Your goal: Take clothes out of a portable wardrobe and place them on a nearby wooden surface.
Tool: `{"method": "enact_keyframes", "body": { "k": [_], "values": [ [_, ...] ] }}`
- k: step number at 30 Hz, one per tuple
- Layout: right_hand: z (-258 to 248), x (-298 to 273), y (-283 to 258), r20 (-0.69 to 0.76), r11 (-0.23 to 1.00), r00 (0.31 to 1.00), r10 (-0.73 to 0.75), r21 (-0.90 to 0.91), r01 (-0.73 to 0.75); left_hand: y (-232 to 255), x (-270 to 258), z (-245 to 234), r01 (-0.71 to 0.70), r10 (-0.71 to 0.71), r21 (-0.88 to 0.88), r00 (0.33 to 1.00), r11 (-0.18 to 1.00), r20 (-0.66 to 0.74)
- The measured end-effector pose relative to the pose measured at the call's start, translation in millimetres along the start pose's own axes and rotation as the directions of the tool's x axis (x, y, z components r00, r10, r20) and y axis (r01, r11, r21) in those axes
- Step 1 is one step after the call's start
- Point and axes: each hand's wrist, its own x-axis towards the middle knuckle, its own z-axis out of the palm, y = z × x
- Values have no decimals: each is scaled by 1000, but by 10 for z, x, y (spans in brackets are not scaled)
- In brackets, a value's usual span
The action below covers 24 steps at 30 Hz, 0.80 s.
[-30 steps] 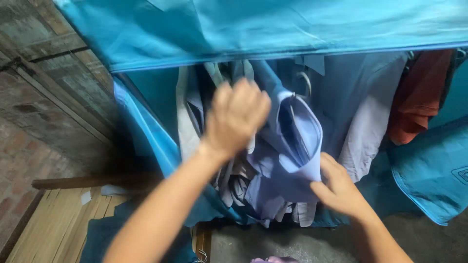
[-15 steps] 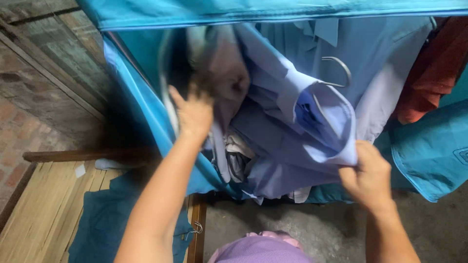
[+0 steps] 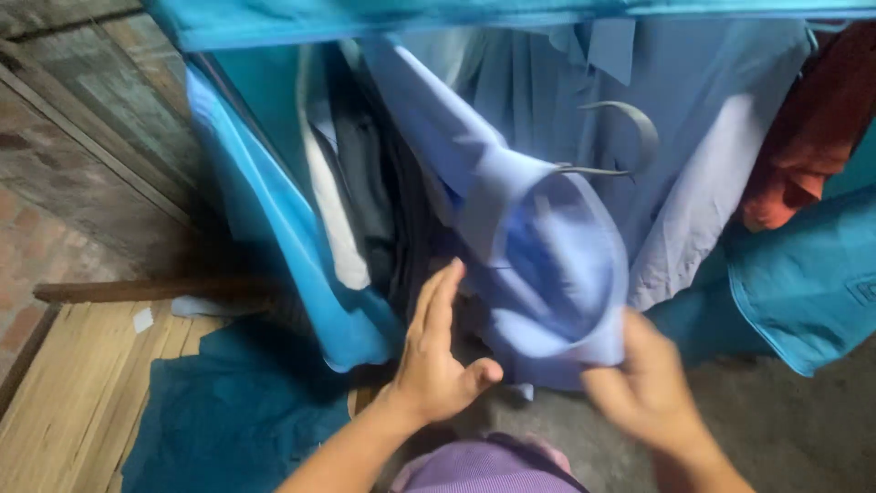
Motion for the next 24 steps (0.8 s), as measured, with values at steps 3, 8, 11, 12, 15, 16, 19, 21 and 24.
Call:
{"method": "enact_keyframes", "body": {
  "k": [3, 8, 11, 12, 15, 16, 19, 21, 24],
  "values": [
    [442, -23, -266, 88, 987, 983, -161, -1, 161, 248, 45, -217, 93, -88, -50, 991, 994, 102],
    [1011, 33, -600, 49, 924, 923, -381, 69, 377, 490, 176, -550, 364, -324, -196, 923, 910, 210],
    [1210, 1, -607, 87, 895, 894, -440, 121, 429, 552, 181, -674, 559, -484, -377, 829, 739, 280],
    [1254, 3, -612, 96, 887, 886, -453, 145, 438, 520, 171, -699, 559, -489, -379, 829, 738, 272],
    [1319, 72, -636, 117, 856, 852, -510, 167, 489, 346, 90, -784, 553, -513, -366, 833, 748, 208],
    [1332, 116, -644, 123, 831, 824, -554, 152, 536, 269, 64, -817, 537, -517, -357, 841, 764, 159],
    [1332, 289, -554, 223, 795, 765, -604, 239, 558, -61, -65, -989, 557, -564, -257, 824, 789, 53],
    [1235, 436, -289, 329, 892, 831, -448, 231, 390, -25, 12, -1179, 560, -569, -266, 821, 785, 49],
    [1313, 709, 451, 324, 971, 917, -231, 23, 237, 85, 123, -1433, 563, -574, -308, 816, 767, 62]
  ]
}}
